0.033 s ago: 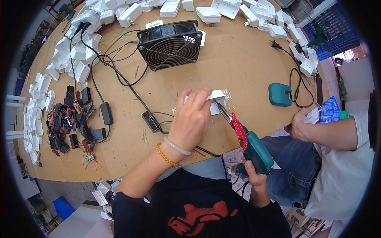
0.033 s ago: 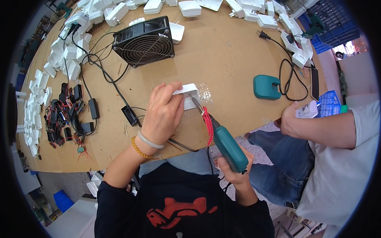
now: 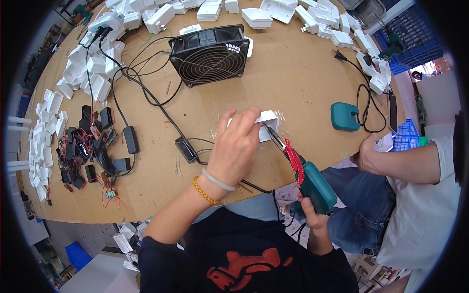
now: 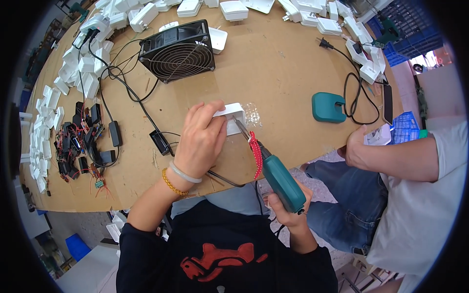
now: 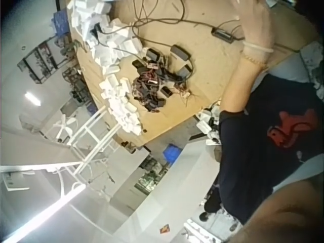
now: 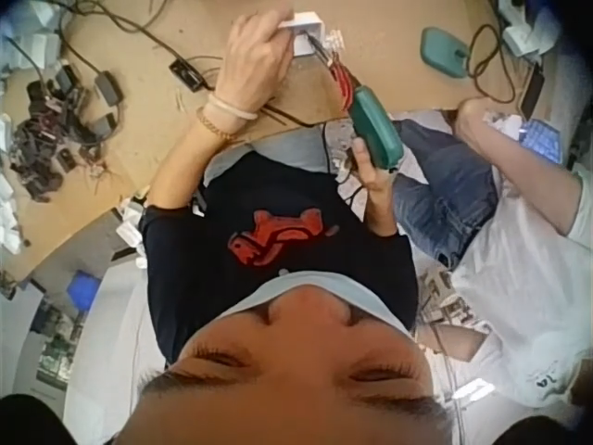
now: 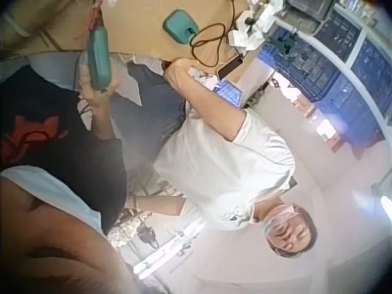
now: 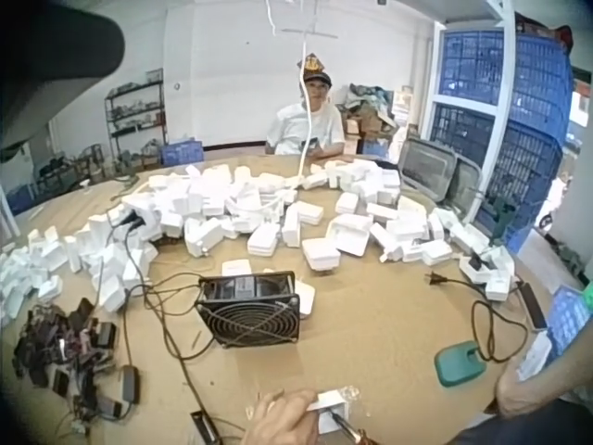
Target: Applying hot glue to white plastic housings to assemble electrical or mechanical components.
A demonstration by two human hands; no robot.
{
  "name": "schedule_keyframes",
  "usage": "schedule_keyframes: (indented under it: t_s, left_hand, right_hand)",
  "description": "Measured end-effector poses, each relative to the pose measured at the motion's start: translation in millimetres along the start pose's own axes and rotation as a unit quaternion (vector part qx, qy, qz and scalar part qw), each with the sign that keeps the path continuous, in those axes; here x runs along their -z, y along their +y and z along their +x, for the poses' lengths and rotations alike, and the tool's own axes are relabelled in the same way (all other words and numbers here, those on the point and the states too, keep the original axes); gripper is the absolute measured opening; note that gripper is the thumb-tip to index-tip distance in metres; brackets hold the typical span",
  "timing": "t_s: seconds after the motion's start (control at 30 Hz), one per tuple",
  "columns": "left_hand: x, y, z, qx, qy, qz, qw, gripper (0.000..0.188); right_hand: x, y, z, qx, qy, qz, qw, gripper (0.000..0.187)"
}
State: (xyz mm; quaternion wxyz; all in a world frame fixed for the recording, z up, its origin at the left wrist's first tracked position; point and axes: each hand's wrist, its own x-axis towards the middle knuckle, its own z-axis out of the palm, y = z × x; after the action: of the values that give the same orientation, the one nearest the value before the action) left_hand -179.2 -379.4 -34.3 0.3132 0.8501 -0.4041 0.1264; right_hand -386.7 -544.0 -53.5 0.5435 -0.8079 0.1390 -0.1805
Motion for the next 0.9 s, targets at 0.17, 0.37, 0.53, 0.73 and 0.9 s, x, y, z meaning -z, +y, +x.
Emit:
schedule_keyframes:
  t_s: [0.17,0.37,0.53,0.73,0.9]
  left_hand:
    - [2,2,0,0.004,-0.013,0.003,1.000,0.011]
    - [4,4,2,0.010,-0.029,0.003,1.000,0.012]
    - [4,4,2,0.012,-0.030,0.002,0.999,0.011]
    - [5,5,3,0.015,-0.029,0.002,0.999,0.011]
    - [5,5,2,0.013,-0.027,0.002,1.000,0.011]
  right_hand:
    - [-2,-5,-1,-0.027,0.009,0.024,0.999,0.028]
    - [-1,-2,1,-0.016,0.012,0.020,1.000,0.027]
    - [-1,-4,1,-0.020,0.005,0.016,1.000,0.025]
    - [15,11,-15,-0.076,-0.070,0.002,0.995,0.048]
    - [13,5,-11,-0.071,-0.062,0.017,0.995,0.042]
